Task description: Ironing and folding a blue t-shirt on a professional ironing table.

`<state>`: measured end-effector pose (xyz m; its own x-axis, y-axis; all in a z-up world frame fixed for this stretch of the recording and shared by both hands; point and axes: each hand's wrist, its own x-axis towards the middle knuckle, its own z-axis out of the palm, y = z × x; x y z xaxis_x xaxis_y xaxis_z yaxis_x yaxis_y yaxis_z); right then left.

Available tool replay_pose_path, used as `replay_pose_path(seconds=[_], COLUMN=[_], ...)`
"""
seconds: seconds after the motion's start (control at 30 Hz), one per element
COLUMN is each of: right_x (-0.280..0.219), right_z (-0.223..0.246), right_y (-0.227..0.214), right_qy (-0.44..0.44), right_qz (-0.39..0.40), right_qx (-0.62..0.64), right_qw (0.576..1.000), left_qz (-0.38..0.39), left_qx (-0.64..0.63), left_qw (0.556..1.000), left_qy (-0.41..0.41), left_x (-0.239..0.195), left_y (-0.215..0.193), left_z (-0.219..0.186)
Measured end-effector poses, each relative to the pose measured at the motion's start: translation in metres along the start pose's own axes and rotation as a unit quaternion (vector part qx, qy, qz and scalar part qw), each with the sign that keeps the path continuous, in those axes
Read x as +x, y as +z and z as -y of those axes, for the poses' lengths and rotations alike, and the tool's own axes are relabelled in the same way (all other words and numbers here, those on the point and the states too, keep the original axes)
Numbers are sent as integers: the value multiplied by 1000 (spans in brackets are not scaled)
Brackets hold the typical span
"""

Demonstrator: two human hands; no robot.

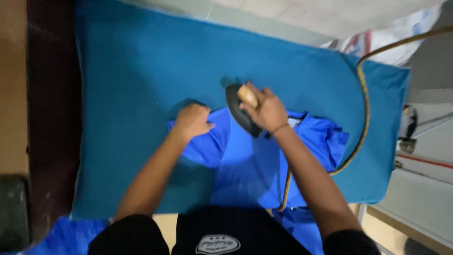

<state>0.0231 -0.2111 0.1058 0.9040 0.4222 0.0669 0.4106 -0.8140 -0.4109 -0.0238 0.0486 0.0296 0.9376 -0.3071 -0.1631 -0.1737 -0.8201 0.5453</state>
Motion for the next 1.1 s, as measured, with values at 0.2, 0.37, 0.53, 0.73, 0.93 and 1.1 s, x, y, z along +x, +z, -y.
replay_pose_path(seconds=[0.2, 0.37, 0.53, 0.73, 0.93, 1.1], right_x=[16, 18, -2, -4, 28, 32], right_z=[1, 5, 41, 133, 94, 118], right_y=[-17, -20, -2, 101, 219, 199], right_qy=[-22, -63, -152, -165, -165, -19], right_qz=[33, -6, -167, 155, 295, 266], right_qx=[-23, -50, -61, 207, 307, 377], right_qw=[999, 997, 972, 952, 890, 887], left_qz=[204, -99, -369, -497, -348, -196], left_qx=[159, -132, -131, -156, -311, -203], left_qw=[961, 950, 881, 829, 867, 914], left_qy=[-97, -267, -266, -202, -174, -292], left_x=[-93, -177, -202, -176, -191, -206], left_y=[-11, 2, 63, 77, 82, 86], left_z=[94, 44, -20, -34, -25, -19])
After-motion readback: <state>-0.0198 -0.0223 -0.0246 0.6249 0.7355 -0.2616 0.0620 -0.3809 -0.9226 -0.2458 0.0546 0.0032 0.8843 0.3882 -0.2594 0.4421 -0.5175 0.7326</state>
